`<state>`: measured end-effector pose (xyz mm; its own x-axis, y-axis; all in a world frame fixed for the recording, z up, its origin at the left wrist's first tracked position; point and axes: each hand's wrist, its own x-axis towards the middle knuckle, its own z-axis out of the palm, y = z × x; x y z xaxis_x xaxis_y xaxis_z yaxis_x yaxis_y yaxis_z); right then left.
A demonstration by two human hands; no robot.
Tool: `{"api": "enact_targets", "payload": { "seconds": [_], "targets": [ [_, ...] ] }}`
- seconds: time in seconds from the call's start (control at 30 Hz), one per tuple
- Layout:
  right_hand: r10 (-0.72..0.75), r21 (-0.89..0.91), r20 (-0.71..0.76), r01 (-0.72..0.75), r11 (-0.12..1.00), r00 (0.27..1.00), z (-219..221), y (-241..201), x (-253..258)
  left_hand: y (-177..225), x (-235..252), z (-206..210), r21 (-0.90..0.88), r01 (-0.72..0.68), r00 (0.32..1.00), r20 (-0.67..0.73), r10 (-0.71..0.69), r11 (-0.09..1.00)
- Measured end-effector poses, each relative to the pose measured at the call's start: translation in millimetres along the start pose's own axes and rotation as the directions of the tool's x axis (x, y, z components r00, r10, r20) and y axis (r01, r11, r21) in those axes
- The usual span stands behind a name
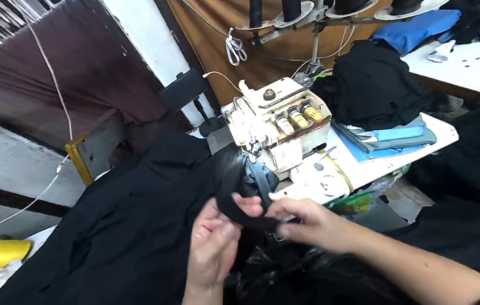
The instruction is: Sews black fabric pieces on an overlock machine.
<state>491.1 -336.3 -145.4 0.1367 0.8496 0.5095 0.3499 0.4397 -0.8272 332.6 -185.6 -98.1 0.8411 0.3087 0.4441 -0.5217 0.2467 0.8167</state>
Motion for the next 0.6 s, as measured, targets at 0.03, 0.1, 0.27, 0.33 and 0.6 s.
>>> {"api": "enact_targets", "payload": {
  "seconds": [0.03, 0.1, 0.27, 0.33, 0.6],
  "targets": [
    [0.083, 0.025, 0.045, -0.084, 0.996, 0.996, 3, -1, -19, -9, -6, 0, -0.033, 0.105, 0.994, -0.011, -0.105, 0.994],
    [0.154, 0.022, 0.081, -0.157, 0.987, 0.985, 12, 6, -56, -31, -14, 6, -0.093, 0.351, 0.910, -0.199, -0.363, 0.932],
    [0.072, -0.136, -0.065, -0.080, 0.987, 0.995, 35, 17, -106, -64, 3, 22, -0.185, 0.595, 0.635, -0.489, -0.598, 0.782],
    [0.093, -0.187, -0.124, -0.116, 0.975, 0.988, 35, 17, -110, -68, 7, 28, -0.177, 0.579, 0.632, -0.519, -0.575, 0.796],
    [0.185, -0.057, -0.198, -0.200, 0.978, 0.963, 23, 9, -100, -72, -3, 35, -0.145, 0.591, 0.674, -0.450, -0.585, 0.793]
  ]
}}
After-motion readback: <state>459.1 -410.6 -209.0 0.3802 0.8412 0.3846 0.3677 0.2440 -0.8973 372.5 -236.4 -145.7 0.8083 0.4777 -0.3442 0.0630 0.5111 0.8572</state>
